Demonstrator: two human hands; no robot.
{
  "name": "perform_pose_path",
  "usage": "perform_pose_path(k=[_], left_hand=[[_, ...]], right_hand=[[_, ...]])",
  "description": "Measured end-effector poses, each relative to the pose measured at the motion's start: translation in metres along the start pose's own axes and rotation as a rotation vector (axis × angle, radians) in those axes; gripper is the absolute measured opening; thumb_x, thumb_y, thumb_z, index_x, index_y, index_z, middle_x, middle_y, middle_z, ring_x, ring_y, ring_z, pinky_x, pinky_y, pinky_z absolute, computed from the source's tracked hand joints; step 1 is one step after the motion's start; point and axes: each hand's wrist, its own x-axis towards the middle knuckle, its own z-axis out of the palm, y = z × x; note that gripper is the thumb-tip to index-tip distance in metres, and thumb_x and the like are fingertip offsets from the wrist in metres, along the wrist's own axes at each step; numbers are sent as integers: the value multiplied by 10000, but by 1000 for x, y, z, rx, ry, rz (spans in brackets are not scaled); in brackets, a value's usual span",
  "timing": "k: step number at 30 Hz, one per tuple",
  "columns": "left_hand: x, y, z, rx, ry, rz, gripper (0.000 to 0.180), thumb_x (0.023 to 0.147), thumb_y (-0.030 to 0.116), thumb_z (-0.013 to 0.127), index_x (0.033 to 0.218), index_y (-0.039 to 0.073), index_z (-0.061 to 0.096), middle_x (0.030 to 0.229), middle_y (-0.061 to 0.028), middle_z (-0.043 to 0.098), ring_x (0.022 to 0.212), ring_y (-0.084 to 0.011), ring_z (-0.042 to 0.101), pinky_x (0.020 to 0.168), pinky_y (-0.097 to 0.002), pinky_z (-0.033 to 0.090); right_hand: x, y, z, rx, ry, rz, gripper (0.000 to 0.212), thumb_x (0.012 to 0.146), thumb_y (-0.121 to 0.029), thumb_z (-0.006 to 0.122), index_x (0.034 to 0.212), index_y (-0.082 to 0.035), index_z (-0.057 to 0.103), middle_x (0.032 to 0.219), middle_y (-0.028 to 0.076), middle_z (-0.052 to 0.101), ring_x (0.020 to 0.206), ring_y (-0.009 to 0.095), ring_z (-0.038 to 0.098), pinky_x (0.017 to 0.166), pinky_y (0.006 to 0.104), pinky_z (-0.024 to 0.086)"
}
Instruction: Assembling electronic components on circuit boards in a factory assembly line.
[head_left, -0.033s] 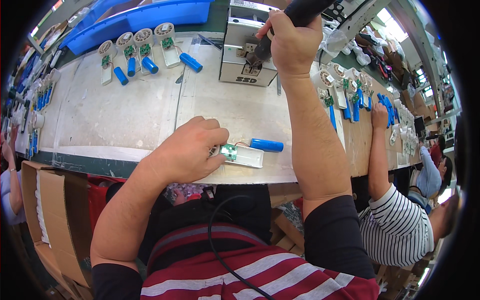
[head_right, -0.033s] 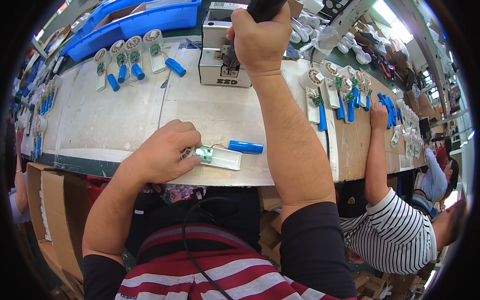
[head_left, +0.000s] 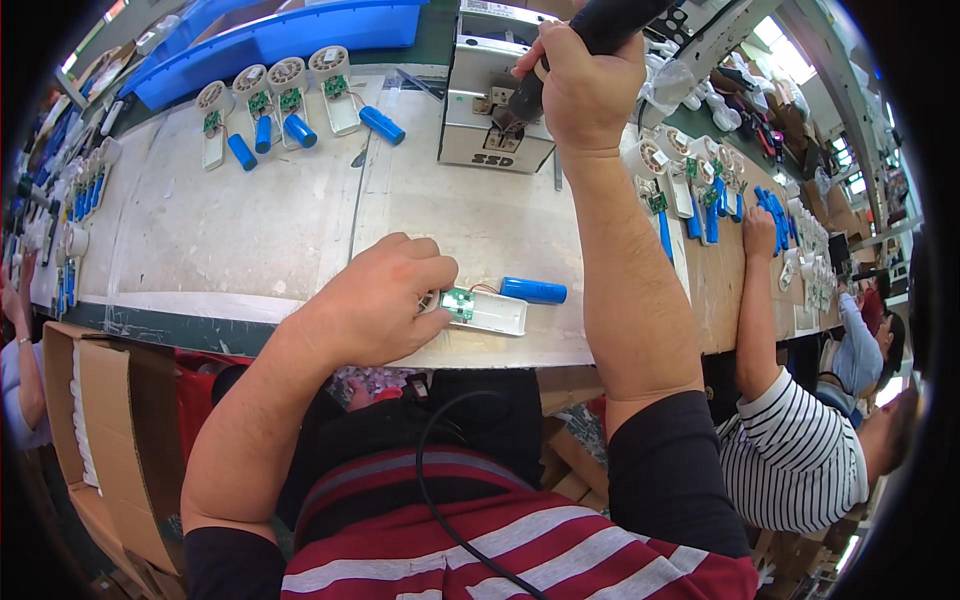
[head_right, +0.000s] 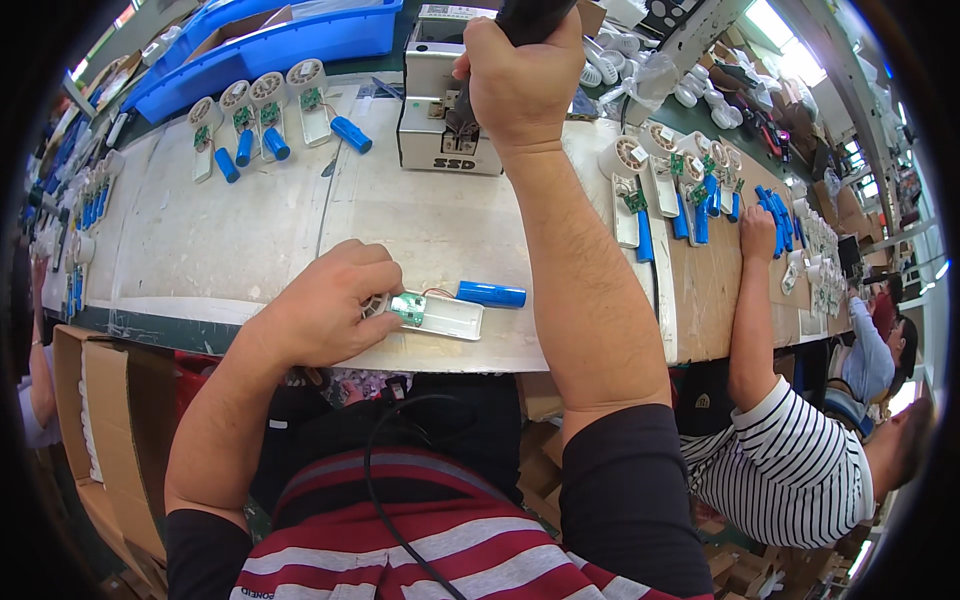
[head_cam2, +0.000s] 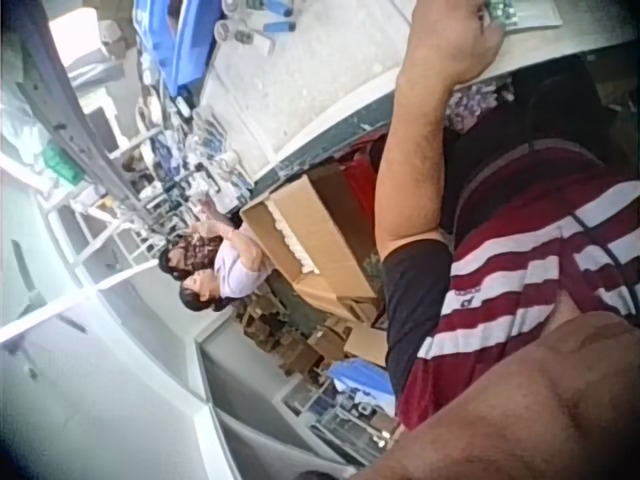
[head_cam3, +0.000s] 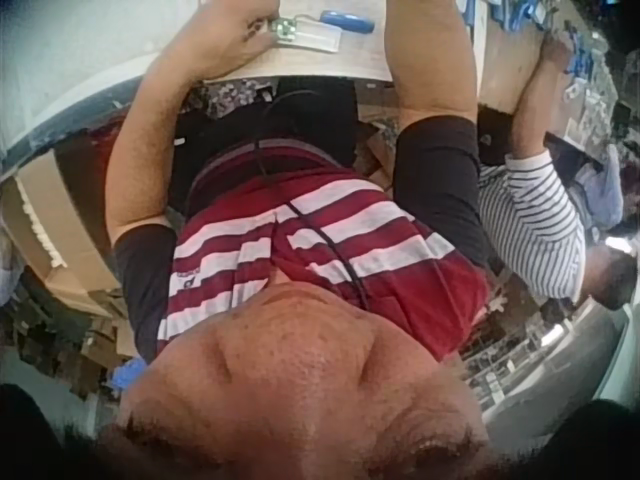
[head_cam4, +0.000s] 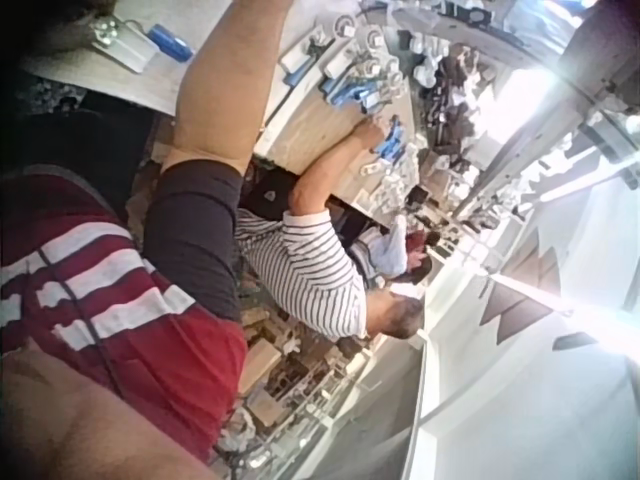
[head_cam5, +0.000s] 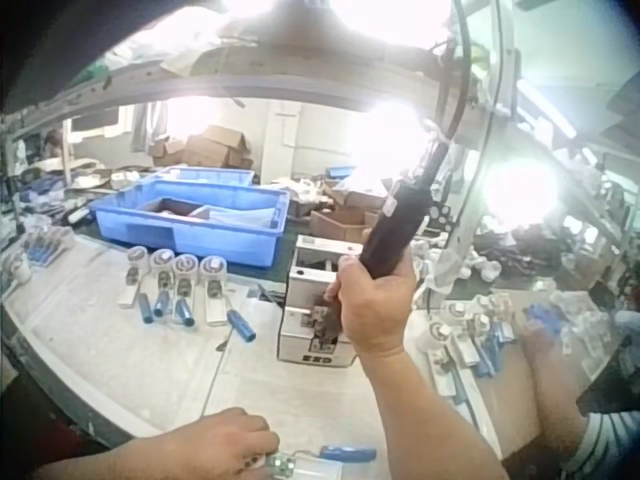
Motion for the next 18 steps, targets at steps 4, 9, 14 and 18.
perform_pose_path(k=[4, 9, 14, 18], left_hand=[[-1, 2, 0, 5, 3, -4, 247, 850, 170, 838, 972, 53, 657, 943, -133, 615, 943, -369, 597, 851, -462, 499], [-2, 1, 2, 8, 14, 8, 246, 850, 164, 830, 981, 52, 654, 957, -137, 620, 956, -374, 602, 862, -463, 503], [-2, -1, 0, -5, -11, -31, 238, 841, 154, 810, 979, 47, 648, 968, -151, 621, 967, -384, 603, 873, -471, 505], [0, -5, 2, 14, 13, 32, 257, 810, 144, 793, 990, 40, 641, 971, -165, 619, 989, -403, 606, 887, -489, 507]], right_hand=[[2, -1, -3, 44, 1, 10, 296, 939, 23, 647, 1217, 12, 546, 831, 74, 625, 543, 151, 599, 516, 301, 557], [-5, -18, -2, 114, 6, 2, 306, 932, 35, 640, 1222, 16, 544, 810, 62, 601, 534, 144, 569, 515, 308, 554], [-35, -47, -8, 168, -32, 26, 343, 953, 26, 657, 1271, -1, 533, 822, 55, 610, 561, 142, 592, 511, 286, 518], [-74, -77, -19, 109, -181, 25, 451, 977, -57, 653, 1374, 80, 488, 803, 148, 683, 624, 250, 701, 654, 418, 641]])
